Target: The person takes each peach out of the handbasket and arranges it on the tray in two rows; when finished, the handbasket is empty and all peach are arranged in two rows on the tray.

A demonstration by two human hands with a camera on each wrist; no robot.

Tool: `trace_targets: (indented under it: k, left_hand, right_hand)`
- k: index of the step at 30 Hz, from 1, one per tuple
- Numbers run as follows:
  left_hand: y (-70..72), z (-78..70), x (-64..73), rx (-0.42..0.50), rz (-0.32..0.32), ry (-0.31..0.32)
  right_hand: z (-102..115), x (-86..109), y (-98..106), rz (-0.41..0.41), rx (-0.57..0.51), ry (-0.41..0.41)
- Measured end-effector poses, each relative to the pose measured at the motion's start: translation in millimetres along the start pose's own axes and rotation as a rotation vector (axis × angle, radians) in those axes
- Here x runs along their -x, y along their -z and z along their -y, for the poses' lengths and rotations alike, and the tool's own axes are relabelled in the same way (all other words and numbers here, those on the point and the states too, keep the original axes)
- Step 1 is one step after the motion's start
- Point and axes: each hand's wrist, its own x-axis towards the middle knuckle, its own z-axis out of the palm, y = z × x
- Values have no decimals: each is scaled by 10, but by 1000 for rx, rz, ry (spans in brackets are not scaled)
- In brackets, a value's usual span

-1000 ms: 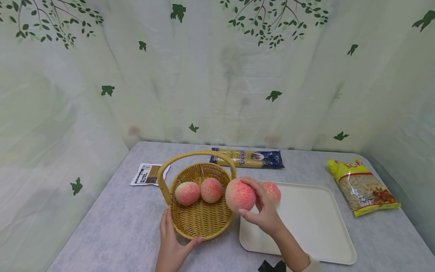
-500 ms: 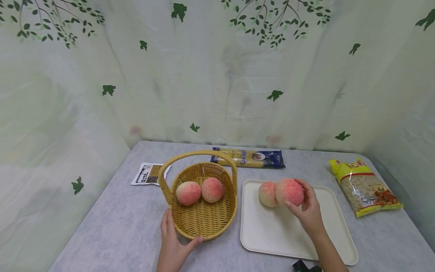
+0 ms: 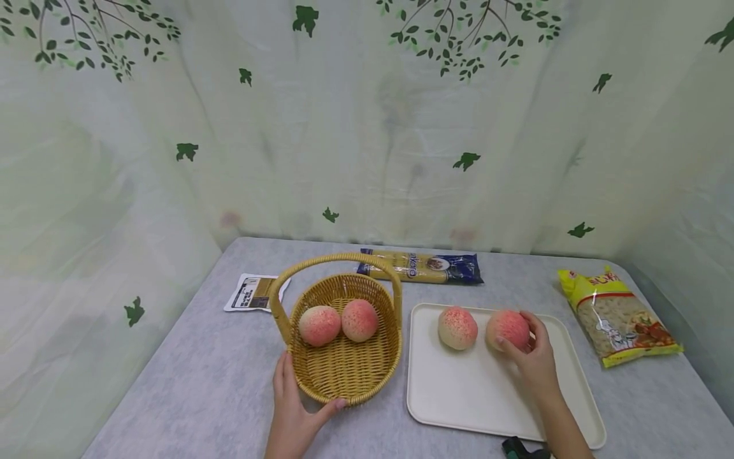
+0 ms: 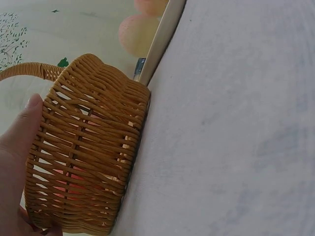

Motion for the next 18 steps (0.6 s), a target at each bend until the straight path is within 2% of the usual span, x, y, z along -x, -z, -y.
trace_targets:
  k: [9, 15, 18]
  left_hand:
    - [3, -10, 3, 1, 2, -1]
    - [5, -13, 5, 5, 3, 0]
    - [6, -13, 5, 4, 7, 6]
  right_hand:
    - [-60, -26, 102, 59, -7, -55]
    - [-70, -36, 126, 84, -65, -47]
    - [-66, -34, 135, 70, -71, -23]
